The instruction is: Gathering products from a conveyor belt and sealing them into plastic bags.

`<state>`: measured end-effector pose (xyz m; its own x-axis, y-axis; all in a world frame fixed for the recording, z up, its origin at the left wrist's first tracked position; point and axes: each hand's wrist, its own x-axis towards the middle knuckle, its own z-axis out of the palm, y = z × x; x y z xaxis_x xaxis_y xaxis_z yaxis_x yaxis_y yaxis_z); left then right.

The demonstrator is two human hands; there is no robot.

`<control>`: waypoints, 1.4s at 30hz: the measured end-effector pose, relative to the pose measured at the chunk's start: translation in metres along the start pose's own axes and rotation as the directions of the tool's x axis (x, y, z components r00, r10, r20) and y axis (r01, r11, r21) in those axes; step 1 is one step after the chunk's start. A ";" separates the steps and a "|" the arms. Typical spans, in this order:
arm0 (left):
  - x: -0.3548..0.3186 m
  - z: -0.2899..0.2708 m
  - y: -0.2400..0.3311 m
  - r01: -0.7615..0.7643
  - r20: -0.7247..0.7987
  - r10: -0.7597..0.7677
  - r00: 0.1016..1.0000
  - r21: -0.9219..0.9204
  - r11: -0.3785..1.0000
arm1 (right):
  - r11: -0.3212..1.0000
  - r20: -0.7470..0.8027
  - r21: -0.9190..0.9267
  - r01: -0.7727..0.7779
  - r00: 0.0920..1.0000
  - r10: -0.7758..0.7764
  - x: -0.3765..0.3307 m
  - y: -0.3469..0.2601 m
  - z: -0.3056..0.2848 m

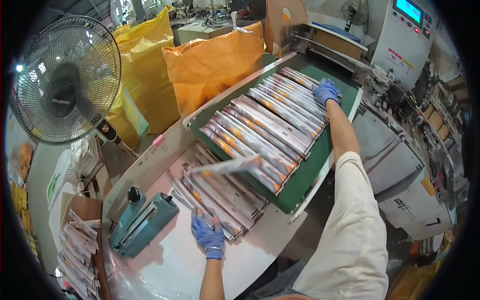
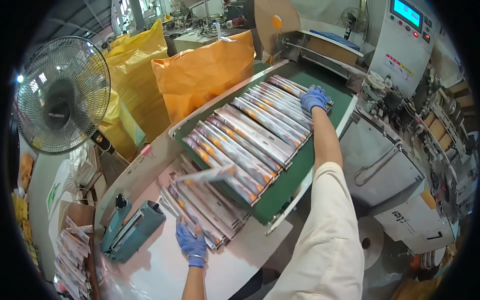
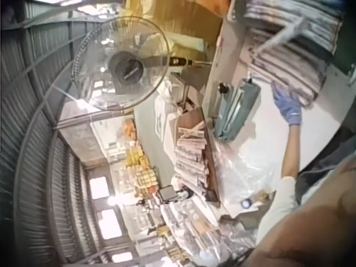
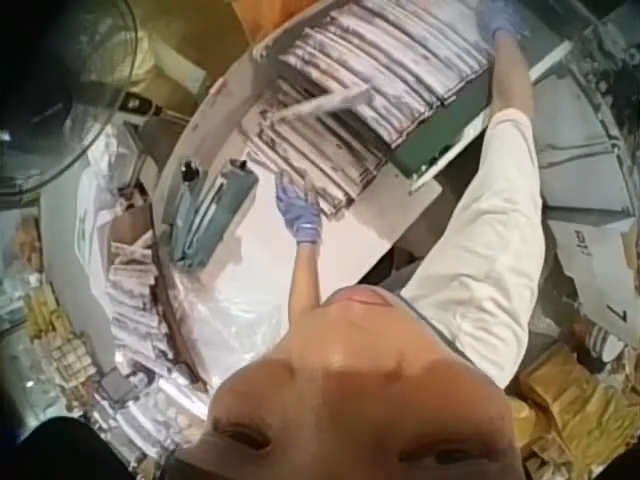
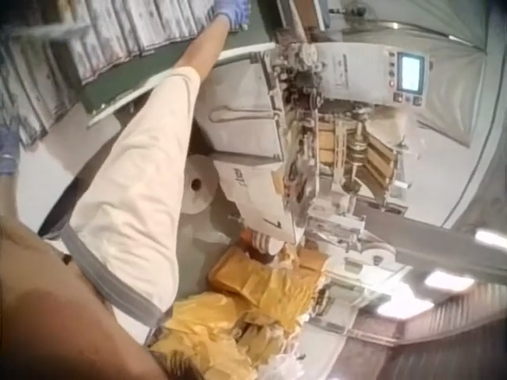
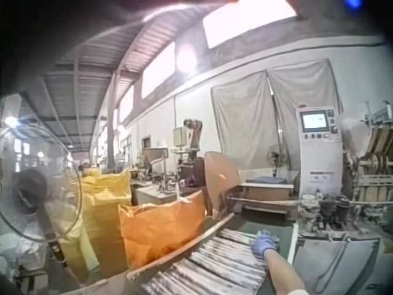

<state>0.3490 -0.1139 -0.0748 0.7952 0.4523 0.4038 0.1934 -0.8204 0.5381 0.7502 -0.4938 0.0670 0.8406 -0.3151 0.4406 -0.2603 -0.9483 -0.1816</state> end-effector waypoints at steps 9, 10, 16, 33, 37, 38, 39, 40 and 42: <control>0.006 0.012 0.000 0.114 -0.064 -0.137 0.988 -0.286 0.951 | 0.881 0.212 0.162 0.444 0.857 -0.470 -0.043 -0.061 0.008; 0.014 0.004 0.012 0.230 0.018 -0.244 0.970 -0.408 0.883 | 0.875 0.219 0.366 0.316 0.885 -0.411 -0.070 -0.077 0.006; 0.075 0.013 -0.020 0.282 0.181 -0.421 0.889 -0.940 0.191 | 0.522 0.104 0.468 0.713 0.543 -0.834 -0.262 -0.181 -0.089; -0.121 -0.109 0.009 0.502 0.460 -0.200 0.865 -0.774 0.387 | 0.380 0.664 0.485 -0.788 0.048 -0.746 -0.498 -0.063 -0.120; -0.256 -0.122 0.003 0.582 0.503 -0.301 0.810 -0.751 0.312 | 0.440 0.576 0.500 -0.746 -0.094 -0.812 -0.548 0.018 -0.159; -0.246 -0.140 0.024 0.693 0.629 -0.311 0.712 -0.703 0.163 | 0.335 0.542 0.521 -0.785 0.001 -0.841 -0.556 0.017 -0.167; -0.237 -0.154 0.035 0.771 0.730 -0.307 0.610 -0.637 0.018 | 0.219 0.491 0.541 -0.812 0.094 -0.866 -0.563 0.007 -0.176; -0.230 -0.154 0.023 0.713 0.671 -0.274 0.689 -0.696 0.088 | 0.178 0.457 0.587 -0.790 0.142 -0.878 -0.557 -0.010 -0.182; -0.175 -0.185 0.024 0.045 0.306 0.088 0.948 -0.404 0.913 | 0.057 0.322 0.703 -0.709 0.246 -0.914 -0.525 -0.048 -0.201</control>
<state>0.1079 -0.1478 0.0044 0.9466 0.2495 0.2043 -0.0198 -0.5874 0.8090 0.2256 -0.2901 0.0214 0.5978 0.8016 -0.0087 -0.2765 0.1960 -0.9408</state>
